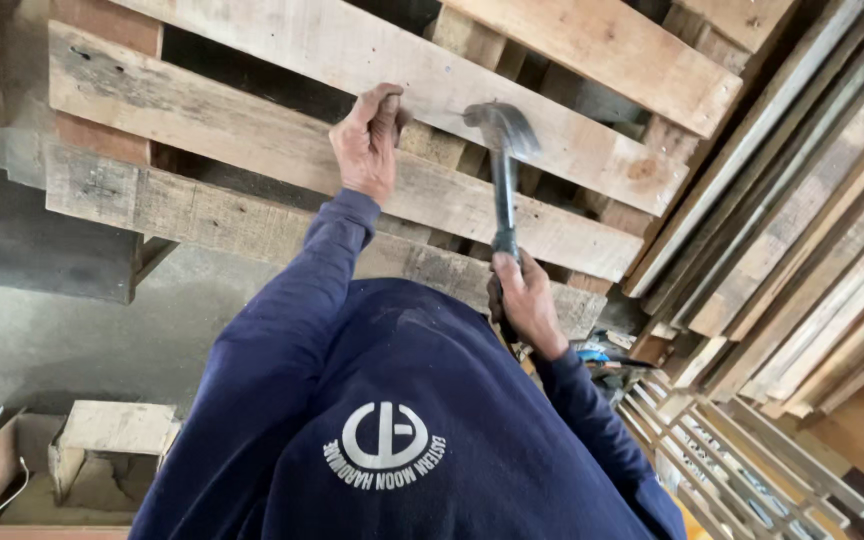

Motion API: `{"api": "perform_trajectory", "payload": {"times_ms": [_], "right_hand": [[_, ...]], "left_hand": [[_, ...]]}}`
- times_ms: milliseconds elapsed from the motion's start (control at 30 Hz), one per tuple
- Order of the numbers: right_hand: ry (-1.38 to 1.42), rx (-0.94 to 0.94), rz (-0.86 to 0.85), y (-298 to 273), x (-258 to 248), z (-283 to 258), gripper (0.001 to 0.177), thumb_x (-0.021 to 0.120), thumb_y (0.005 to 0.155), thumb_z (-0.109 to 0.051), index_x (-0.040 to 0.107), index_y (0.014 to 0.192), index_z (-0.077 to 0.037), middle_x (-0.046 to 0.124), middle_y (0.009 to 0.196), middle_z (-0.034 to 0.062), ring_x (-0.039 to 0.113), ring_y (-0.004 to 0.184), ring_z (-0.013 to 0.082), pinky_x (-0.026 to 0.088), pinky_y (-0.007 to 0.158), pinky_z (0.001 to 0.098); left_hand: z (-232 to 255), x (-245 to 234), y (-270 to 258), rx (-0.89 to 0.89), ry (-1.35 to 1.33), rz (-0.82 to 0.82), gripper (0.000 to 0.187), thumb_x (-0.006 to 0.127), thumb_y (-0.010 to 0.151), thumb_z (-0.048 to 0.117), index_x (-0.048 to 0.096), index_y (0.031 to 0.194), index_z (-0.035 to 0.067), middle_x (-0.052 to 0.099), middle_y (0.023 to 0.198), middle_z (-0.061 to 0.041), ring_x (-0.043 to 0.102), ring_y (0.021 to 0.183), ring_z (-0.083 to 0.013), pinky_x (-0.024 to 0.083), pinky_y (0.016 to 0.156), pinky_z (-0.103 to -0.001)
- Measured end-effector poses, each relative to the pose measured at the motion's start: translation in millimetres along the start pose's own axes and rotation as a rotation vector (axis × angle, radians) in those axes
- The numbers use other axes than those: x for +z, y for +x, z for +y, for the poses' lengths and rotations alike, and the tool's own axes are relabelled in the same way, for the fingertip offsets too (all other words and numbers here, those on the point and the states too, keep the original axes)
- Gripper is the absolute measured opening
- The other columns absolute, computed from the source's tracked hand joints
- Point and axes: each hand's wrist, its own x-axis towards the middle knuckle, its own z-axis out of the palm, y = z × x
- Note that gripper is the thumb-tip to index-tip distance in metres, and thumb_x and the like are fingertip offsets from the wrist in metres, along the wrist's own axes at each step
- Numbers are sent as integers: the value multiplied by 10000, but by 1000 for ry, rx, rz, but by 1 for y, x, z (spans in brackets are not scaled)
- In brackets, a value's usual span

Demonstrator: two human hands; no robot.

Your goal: The person selects nails from a container and hammers them into a wooden pallet using a claw hammer. The person repeatedly positions nails and strikes them to secure the wooden planks of the pallet.

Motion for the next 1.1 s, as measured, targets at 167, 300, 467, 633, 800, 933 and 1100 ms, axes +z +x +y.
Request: {"api": "perform_trajectory", "payload": {"times_ms": [167,300,467,633,800,933,1100], "right_hand": [[103,-718,44,-39,-55,-22,309,437,1063,-323,595,1151,-73,631,799,79,579,568,161,528,473,300],[150,-1228,-92,6,-45,-7,313,489,1068,-335,600,1192,-70,649,873,71,602,604,151,534,484,288],[-87,-109,35,4,9,13,335,554,1075,-351,606,1242,-66,672,966,60,630,649,138,542,499,272],[172,-853,-23,-62,-78,-44,371,619,1081,-367,612,1292,-62,694,1058,50,658,693,125,550,513,257],[53,-1241,-41,0,-40,-4,351,573,1073,-375,618,1205,-53,641,896,48,588,614,120,504,493,275],[-143,-138,70,16,6,25,354,536,1067,-381,623,1136,-45,599,766,46,532,551,116,468,477,290],[161,-954,-59,-25,-60,-37,273,597,1094,-342,598,1139,-73,646,948,99,660,684,129,548,464,264]], "left_hand": [[31,5,4,164,412,-80,187,676,1080,164,749,1242,105,634,758,14,568,638,-56,499,572,-240],[49,-2,13,-250,71,-18,315,589,1057,270,639,1357,186,681,731,-9,526,547,-61,397,440,-240],[68,-7,1,-387,-639,-45,174,699,1046,257,605,1037,110,725,860,-93,659,714,-157,505,574,-286],[62,-5,-16,-511,-490,-115,178,737,1017,248,669,962,94,735,950,-50,650,820,-112,515,680,-249],[54,-2,-31,-577,-774,-129,160,775,1011,237,685,993,106,682,919,-24,628,836,-128,498,713,-272],[67,-5,-36,-771,-887,11,214,759,920,318,703,982,121,610,802,20,583,709,-106,462,583,-250],[60,-10,-37,-675,-747,25,258,790,935,330,686,979,99,608,822,12,565,707,-88,423,562,-236]]}}
